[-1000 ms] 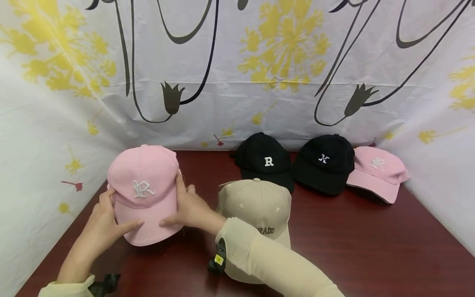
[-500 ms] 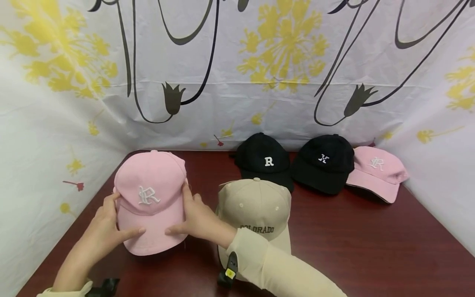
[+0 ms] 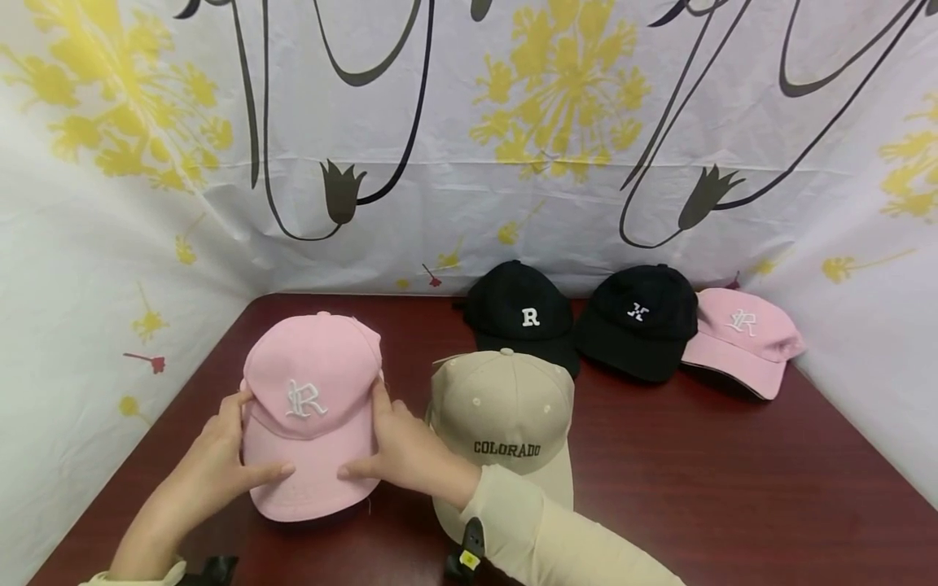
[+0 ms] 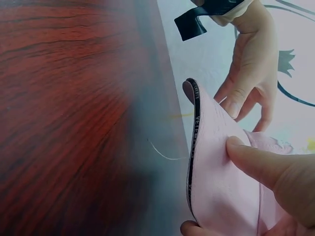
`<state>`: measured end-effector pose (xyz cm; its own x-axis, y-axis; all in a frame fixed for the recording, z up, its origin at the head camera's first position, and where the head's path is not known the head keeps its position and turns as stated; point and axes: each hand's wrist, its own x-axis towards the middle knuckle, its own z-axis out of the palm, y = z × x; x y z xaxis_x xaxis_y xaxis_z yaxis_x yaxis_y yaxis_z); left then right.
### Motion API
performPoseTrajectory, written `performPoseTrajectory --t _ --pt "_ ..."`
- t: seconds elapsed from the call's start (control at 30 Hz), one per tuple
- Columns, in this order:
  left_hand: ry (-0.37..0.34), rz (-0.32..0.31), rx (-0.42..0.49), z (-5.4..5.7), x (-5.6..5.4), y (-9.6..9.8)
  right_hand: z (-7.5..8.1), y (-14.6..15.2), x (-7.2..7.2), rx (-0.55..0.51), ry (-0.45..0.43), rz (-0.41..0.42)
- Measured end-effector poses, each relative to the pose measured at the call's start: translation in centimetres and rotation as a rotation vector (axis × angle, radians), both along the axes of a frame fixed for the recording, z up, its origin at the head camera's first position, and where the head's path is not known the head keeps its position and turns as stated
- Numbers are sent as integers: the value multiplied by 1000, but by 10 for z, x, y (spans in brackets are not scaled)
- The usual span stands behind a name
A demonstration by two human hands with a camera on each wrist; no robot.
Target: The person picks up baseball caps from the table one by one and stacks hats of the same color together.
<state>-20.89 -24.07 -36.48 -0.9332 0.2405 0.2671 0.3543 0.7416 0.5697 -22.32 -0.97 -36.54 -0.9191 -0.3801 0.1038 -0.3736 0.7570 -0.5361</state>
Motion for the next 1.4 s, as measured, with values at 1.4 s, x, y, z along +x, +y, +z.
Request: performPoseTrajectory --t 1.4 --pt "-178 -111 -78 -26 -2 9 -16 11 16 227 -74 -14"
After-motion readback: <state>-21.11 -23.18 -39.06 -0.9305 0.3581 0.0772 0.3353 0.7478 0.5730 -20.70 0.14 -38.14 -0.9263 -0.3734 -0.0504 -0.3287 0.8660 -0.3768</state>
